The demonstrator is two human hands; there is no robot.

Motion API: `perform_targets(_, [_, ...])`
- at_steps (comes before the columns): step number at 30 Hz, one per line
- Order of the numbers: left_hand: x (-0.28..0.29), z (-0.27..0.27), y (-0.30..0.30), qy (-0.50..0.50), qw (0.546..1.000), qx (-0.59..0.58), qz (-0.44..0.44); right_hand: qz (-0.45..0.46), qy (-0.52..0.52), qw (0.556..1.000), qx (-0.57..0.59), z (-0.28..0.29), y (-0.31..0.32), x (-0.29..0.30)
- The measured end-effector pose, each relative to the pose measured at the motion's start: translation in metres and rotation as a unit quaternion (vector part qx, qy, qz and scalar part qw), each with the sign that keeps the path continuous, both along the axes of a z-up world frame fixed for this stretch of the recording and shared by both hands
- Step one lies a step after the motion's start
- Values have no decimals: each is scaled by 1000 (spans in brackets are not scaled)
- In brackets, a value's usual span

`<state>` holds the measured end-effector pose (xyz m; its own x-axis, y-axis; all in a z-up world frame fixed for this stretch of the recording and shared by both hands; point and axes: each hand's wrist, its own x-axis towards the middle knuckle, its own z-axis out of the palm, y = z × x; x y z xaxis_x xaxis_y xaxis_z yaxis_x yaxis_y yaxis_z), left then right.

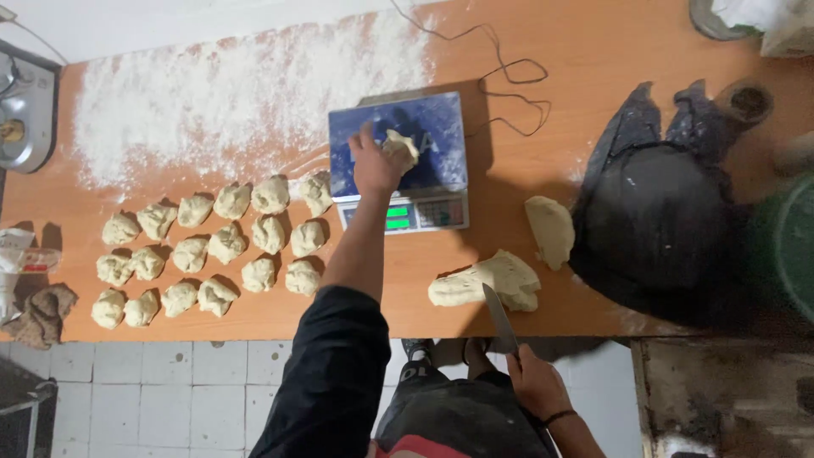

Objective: The recorder uses a knife to cut pieces of dough and weighs them on a digital scale to ensure uniform size.

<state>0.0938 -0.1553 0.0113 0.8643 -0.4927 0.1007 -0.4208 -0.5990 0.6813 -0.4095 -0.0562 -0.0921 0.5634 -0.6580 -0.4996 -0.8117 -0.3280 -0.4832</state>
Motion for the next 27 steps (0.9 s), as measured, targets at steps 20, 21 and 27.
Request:
perform_targets(20, [-214,-105,169,-34,962,38,-269,61,-60,996,-27,14,-70,23])
perform_targets(21, [-211,-109,169,24,961,79,-266,51,-61,997,-7,20,-69,29])
perform_targets(27, [-187,-136,160,98,945,161,-267,73,-31,997,25,30,-61,43])
